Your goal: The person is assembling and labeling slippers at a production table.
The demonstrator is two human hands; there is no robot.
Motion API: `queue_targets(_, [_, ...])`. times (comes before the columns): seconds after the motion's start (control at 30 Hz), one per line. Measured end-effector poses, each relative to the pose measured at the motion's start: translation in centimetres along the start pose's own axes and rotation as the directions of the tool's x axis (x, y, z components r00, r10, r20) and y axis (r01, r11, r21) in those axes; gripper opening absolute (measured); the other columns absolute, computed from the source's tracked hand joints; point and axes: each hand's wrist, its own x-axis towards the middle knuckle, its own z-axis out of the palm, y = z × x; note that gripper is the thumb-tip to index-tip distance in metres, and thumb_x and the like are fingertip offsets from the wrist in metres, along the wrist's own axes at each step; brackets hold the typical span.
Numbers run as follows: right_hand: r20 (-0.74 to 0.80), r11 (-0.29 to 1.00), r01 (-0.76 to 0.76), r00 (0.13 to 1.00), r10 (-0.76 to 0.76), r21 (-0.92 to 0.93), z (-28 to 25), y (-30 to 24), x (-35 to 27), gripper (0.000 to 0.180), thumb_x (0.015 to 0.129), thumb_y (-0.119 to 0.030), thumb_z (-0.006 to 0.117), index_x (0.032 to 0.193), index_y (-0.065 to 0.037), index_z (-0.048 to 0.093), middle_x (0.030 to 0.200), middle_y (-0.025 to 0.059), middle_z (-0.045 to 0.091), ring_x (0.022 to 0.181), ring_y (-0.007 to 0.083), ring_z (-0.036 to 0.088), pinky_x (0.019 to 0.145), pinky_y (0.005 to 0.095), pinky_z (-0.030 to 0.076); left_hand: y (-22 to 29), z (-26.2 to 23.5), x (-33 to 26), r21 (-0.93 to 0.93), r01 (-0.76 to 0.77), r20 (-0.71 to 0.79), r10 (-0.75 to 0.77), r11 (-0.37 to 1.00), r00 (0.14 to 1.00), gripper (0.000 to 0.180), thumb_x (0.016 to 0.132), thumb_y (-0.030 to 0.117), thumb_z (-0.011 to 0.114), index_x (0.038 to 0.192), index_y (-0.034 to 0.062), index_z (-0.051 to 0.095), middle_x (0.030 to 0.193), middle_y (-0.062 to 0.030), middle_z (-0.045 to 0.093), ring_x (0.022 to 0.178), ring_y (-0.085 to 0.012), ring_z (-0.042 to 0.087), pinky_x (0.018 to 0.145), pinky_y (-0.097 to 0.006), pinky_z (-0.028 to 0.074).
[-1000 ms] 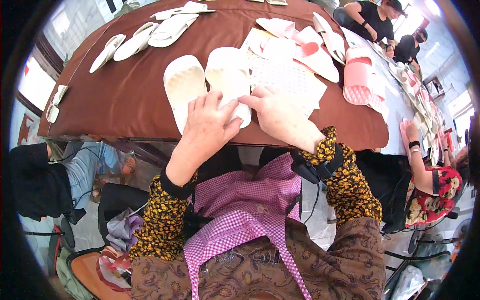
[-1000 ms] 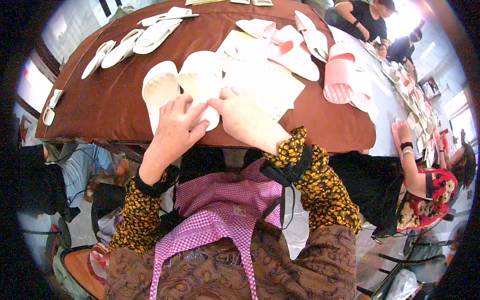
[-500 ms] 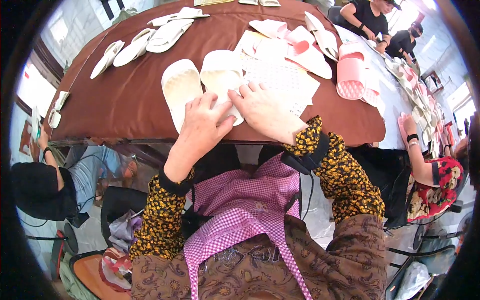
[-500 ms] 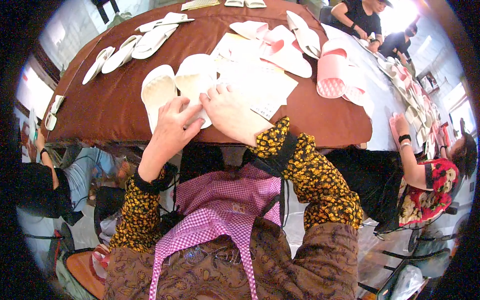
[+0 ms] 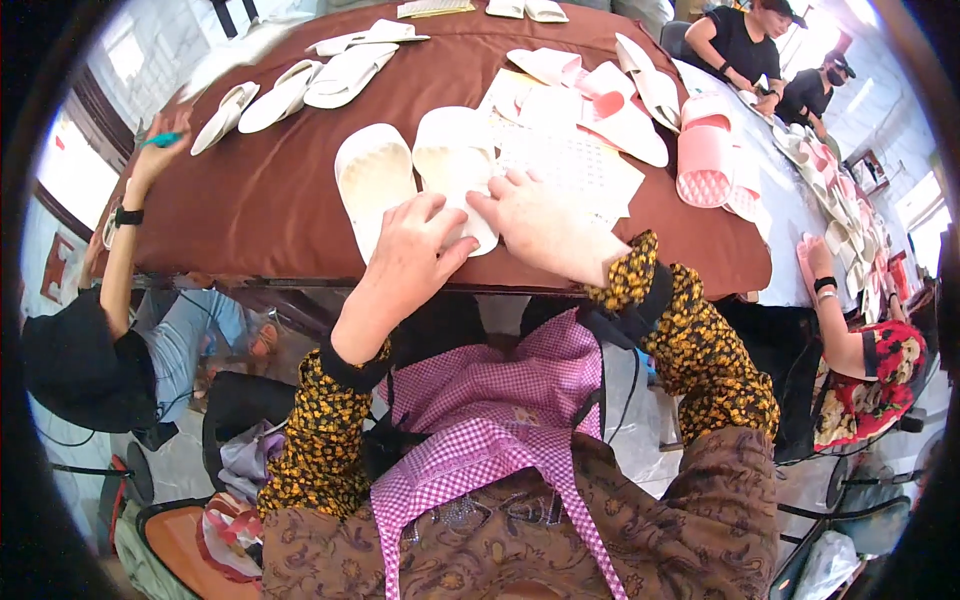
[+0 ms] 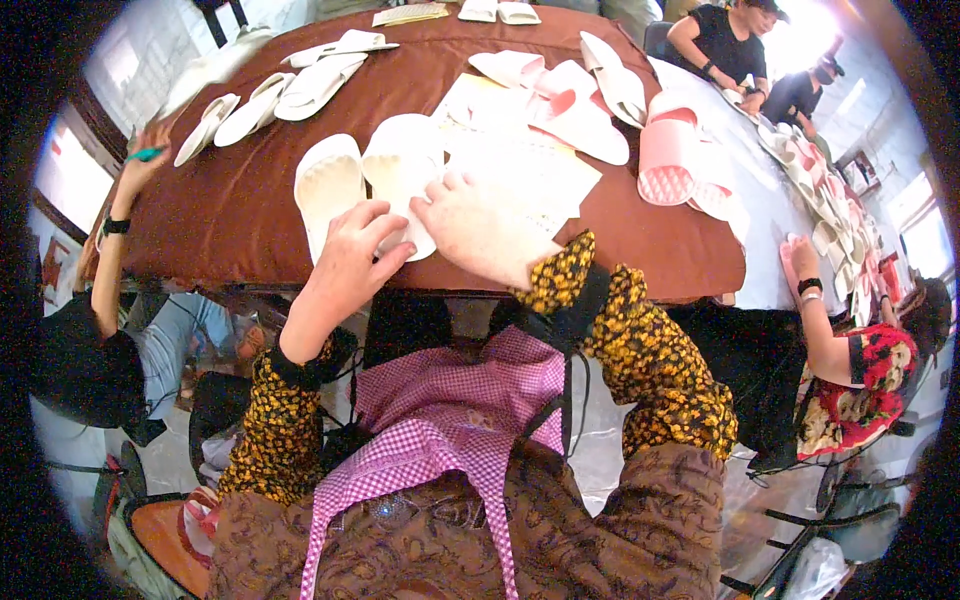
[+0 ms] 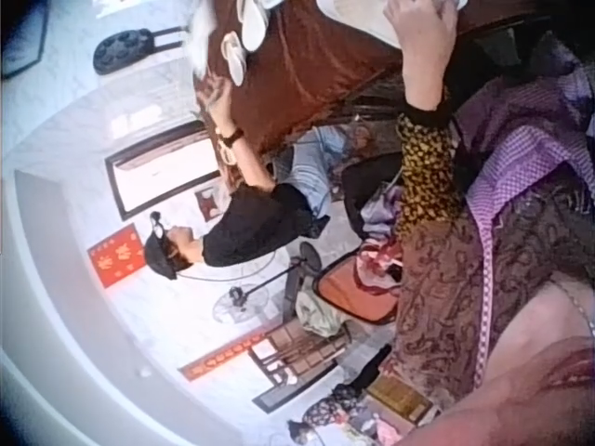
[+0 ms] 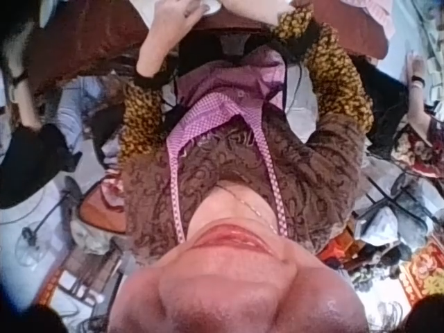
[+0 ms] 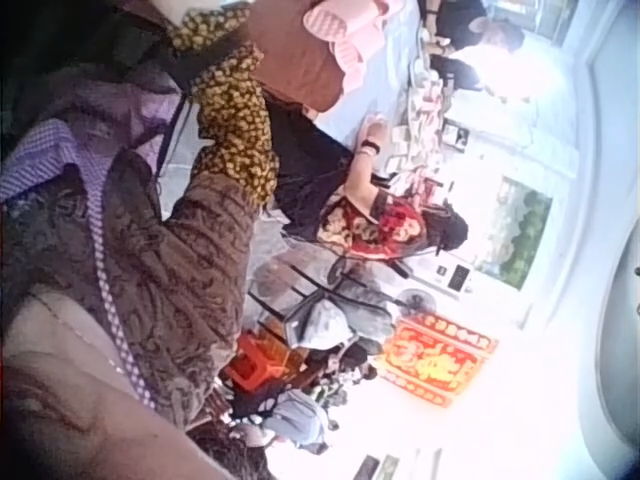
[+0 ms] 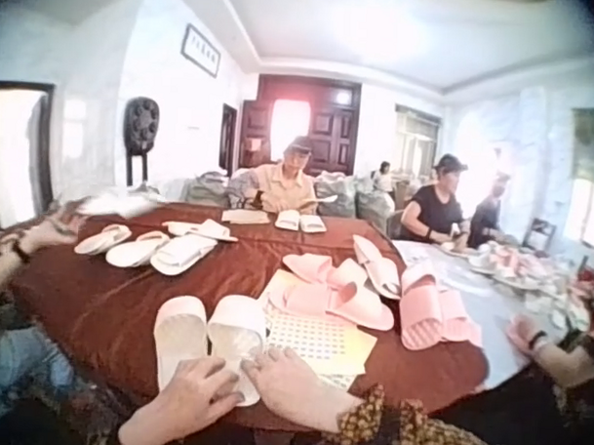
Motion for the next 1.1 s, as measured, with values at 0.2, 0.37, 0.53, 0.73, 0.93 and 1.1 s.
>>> queue_targets(0.2, [-0.04,0.927,-0.109,0.991,0.131,0.358,-1.9,4.1,3.2,0.024,0.079,-0.002,0.051,0.097,-0.004,0.067,0.09,0.0154,0.065,0.089,0.0309,0.062,0.078,0.039,0.05,-2.4,-2.9,-0.1,-0.191,0.152,-0.166,-0.185,0.97,0.969,0.023,0.08,0.009,0.066,0.102,0.0,0.064,0.108,-0.0163,0.064,0.102,-0.0299,0.062,0.089,-0.034,0.048])
queue_targets(0.37, [-0.085,0.903,-0.181,0.969,0.231,0.39,0.7,6.7,6.8,0.027,0.091,-0.018,0.052,0.109,-0.003,0.063,0.101,0.0187,0.064,0.097,0.0326,0.061,0.086,0.0395,0.048,-9.5,-5.4,0.8,-0.11,0.227,-0.224,-0.247,0.968,0.943,0.036,0.083,0.022,0.063,0.108,-0.0039,0.061,0.114,-0.0206,0.06,0.108,-0.0332,0.057,0.094,-0.039,0.044])
queue_targets(0.53, [0.103,0.855,-0.208,0.978,0.18,0.475,4.2,7.0,9.2,0.047,0.095,-0.034,0.051,0.128,-0.001,0.05,0.114,0.0211,0.06,0.11,0.0348,0.056,0.095,0.0393,0.044,-13.6,-6.2,2.0,-0.191,0.315,0.04,-0.313,0.93,0.949,0.05,0.088,0.022,0.061,0.129,-0.0031,0.049,0.121,-0.0145,0.059,0.114,-0.0223,0.054,0.095,-0.033,0.043])
queue_targets(0.73, [0.194,0.752,-0.276,0.961,0.198,0.598,3.1,6.6,9.6,0.053,0.087,-0.04,0.059,0.119,0.002,0.056,0.106,0.0234,0.064,0.101,0.0358,0.062,0.087,0.0426,0.047,-14.0,-7.4,2.5,-0.425,0.536,0.345,-0.417,0.73,0.841,0.065,0.081,0.027,0.07,0.132,-0.0054,0.047,0.117,-0.0152,0.06,0.099,-0.0164,0.057,0.087,-0.03,0.047])
queue_targets(0.93, [0.243,0.717,-0.418,0.908,0.341,0.557,-2.7,7.5,7.3,0.046,0.083,-0.035,0.067,0.112,0.001,0.063,0.087,0.0118,0.067,0.084,0.0208,0.063,0.076,0.0331,0.05,-13.1,-9.4,-0.8,-0.206,0.625,0.232,-0.583,0.753,0.779,0.071,0.076,0.031,0.074,0.13,-0.0068,0.048,0.115,-0.0191,0.06,0.098,-0.0175,0.058,0.083,-0.031,0.047])
queue_targets(1.1, [0.154,0.559,-0.436,0.864,0.48,0.705,-5.4,9.1,5.3,0.025,0.083,-0.025,0.069,0.081,-0.001,0.063,0.059,-0.0027,0.052,0.048,0.0041,0.047,0.041,0.0215,0.036,-11.2,-9.3,-4.6,-0.238,0.685,0.106,-0.683,0.689,0.723,0.07,0.078,0.033,0.073,0.127,-0.011,0.049,0.108,-0.0184,0.063,0.093,-0.0165,0.06,0.079,-0.03,0.049])
